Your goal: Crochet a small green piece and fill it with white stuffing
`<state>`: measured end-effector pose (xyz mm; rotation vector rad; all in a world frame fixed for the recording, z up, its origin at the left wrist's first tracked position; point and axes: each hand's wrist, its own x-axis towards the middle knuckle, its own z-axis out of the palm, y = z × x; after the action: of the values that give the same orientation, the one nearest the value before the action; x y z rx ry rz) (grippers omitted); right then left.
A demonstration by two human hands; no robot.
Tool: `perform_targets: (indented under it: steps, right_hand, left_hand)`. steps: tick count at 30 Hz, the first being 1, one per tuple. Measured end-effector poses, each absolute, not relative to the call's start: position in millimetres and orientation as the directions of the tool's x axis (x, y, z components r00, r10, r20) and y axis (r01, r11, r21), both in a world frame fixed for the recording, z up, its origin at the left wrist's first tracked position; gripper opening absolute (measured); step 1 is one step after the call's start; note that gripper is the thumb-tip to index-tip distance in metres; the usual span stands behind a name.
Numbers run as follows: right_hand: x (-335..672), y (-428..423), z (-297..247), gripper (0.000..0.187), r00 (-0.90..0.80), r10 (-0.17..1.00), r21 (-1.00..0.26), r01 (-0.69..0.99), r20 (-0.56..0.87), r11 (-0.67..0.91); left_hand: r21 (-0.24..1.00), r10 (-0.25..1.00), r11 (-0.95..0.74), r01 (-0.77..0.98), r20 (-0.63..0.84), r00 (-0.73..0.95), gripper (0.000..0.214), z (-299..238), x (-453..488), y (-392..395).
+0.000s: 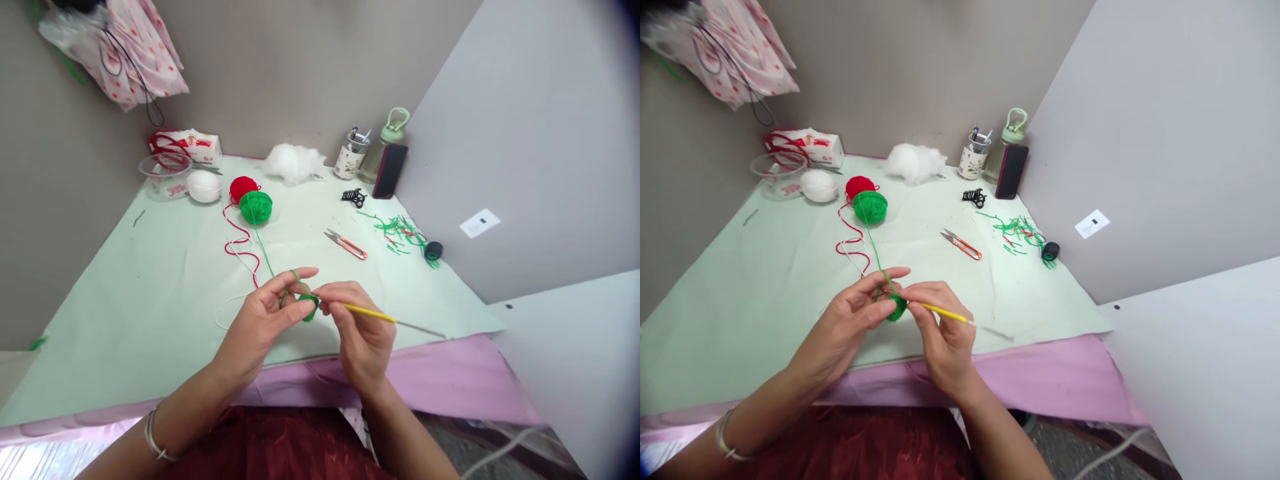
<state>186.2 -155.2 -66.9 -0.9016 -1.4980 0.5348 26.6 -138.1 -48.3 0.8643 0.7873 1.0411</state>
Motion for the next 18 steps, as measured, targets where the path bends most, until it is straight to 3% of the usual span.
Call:
perform_targets:
  steps: [3, 5, 7, 9, 12, 14, 18]
  right_hand:
    - [185.8, -161.2, -74.8, 0.046, -0.031, 0.666, -0.573, 0.483, 0.745, 0.662]
    - [187.0, -162.7, -75.9, 0.049, -0.063, 0.603, -0.484, 0.532, 0.796, 0.695]
    - [188.6, -161.3, -72.9, 0.04, 0.025, 0.643, -0.586, 0.439, 0.765, 0.681]
    - [189.0, -158.0, -68.3, 0.027, 0.172, 0.752, -0.769, 0.226, 0.636, 0.598]
    - [186.4, -154.6, -63.2, 0.019, 0.219, 0.874, -0.889, -0.056, 0.434, 0.455]
    - [185.3, -153.8, -60.4, 0.017, 0.161, 0.908, -0.911, -0.08, 0.388, 0.403]
    - [206.4, -134.3, -51.3, 0.015, -0.128, 0.92, -0.919, 0.097, 0.369, 0.382]
  left_hand:
    - [0.844, 0.933, 0.309, -0.438, -0.182, 0.309, 0.048, -49.2, 29.0, -138.2]
    - [0.776, 0.89, 0.418, -0.472, -0.245, 0.385, 0.048, -49.5, 28.3, -136.2]
    - [0.706, 0.849, 0.499, -0.503, -0.285, 0.444, 0.042, -49.5, 26.2, -133.6]
    - [0.685, 0.86, 0.49, -0.539, -0.279, 0.427, 0.033, -48.9, 24.5, -132.0]
    - [0.773, 0.91, 0.388, -0.501, -0.236, 0.341, 0.022, -47.5, 25.7, -133.1]
    - [0.819, 0.926, 0.342, -0.461, -0.211, 0.312, 0.02, -47.2, 28.2, -134.6]
    - [0.785, 0.927, 0.366, -0.5, -0.265, 0.264, 0.029, -49.4, 28.8, -131.8]
